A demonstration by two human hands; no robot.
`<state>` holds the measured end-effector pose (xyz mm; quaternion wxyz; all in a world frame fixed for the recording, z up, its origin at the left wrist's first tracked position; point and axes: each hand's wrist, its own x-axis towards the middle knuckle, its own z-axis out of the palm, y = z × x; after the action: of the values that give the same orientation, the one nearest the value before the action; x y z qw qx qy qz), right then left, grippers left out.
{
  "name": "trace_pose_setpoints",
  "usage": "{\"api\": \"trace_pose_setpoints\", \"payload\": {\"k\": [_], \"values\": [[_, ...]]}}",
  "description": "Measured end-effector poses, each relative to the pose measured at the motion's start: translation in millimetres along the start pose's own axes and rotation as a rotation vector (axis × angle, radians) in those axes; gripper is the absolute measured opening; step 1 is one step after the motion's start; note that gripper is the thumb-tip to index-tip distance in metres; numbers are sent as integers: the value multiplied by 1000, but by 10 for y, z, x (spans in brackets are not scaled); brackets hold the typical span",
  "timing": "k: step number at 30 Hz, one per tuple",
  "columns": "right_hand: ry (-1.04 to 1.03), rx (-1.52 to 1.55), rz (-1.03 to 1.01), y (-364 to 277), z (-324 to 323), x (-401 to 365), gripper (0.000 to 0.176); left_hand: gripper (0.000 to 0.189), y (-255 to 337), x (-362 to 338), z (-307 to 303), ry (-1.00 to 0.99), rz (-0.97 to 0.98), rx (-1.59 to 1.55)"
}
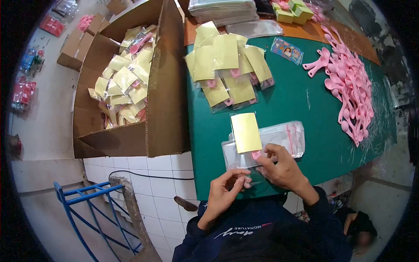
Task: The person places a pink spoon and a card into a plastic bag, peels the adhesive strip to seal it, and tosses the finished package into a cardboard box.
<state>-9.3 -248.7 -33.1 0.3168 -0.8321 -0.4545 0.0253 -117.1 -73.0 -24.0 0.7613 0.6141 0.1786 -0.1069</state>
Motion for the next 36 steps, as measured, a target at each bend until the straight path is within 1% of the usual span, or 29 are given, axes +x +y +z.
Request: {"api": "trace_pose_setpoints", "payload": {"k": [2,3,6,8,9,12,13,16,19,22,25,28,31,34,36], "values": [[69,-30,-49,-8,71,38,29,20,47,-38,-23,-32,-13,-46],[110,43,-38,-1,105,34,21,20,45,-54,-51,-45,-3,-53],[120,266,67,-15,49,-7,19,22,2,-73,-164,-66,39,-122],[115,300,80,11,21,-44,20,22,-54,-49,-222,-52,83,-225],[109,315,85,5,-12,-47,21,26,-70,-29,-206,3,92,-114],[97,374,99,16,9,-66,21,27,-129,48,-126,60,303,276],[95,393,106,20,18,-81,22,24,-77,69,-111,53,289,324],[56,463,204,-25,-52,-119,20,16,-24,119,-133,57,424,547],[39,458,243,-80,-117,-147,16,12,-19,54,-67,45,339,507],[73,832,515,-179,-57,-208,12,12,-78,0,-11,73,285,399],[30,931,623,-160,1,-271,10,12,-139,-8,36,107,272,385],[107,1010,759,-234,50,-244,9,8,-140,-10,96,165,217,322],[146,971,772,-232,116,-262,9,8,-196,4,124,229,216,304],[185,969,780,-250,123,-238,9,10,-293,10,126,230,183,181],[209,961,775,-239,148,-242,10,12,-242,2,153,251,108,102]]}}
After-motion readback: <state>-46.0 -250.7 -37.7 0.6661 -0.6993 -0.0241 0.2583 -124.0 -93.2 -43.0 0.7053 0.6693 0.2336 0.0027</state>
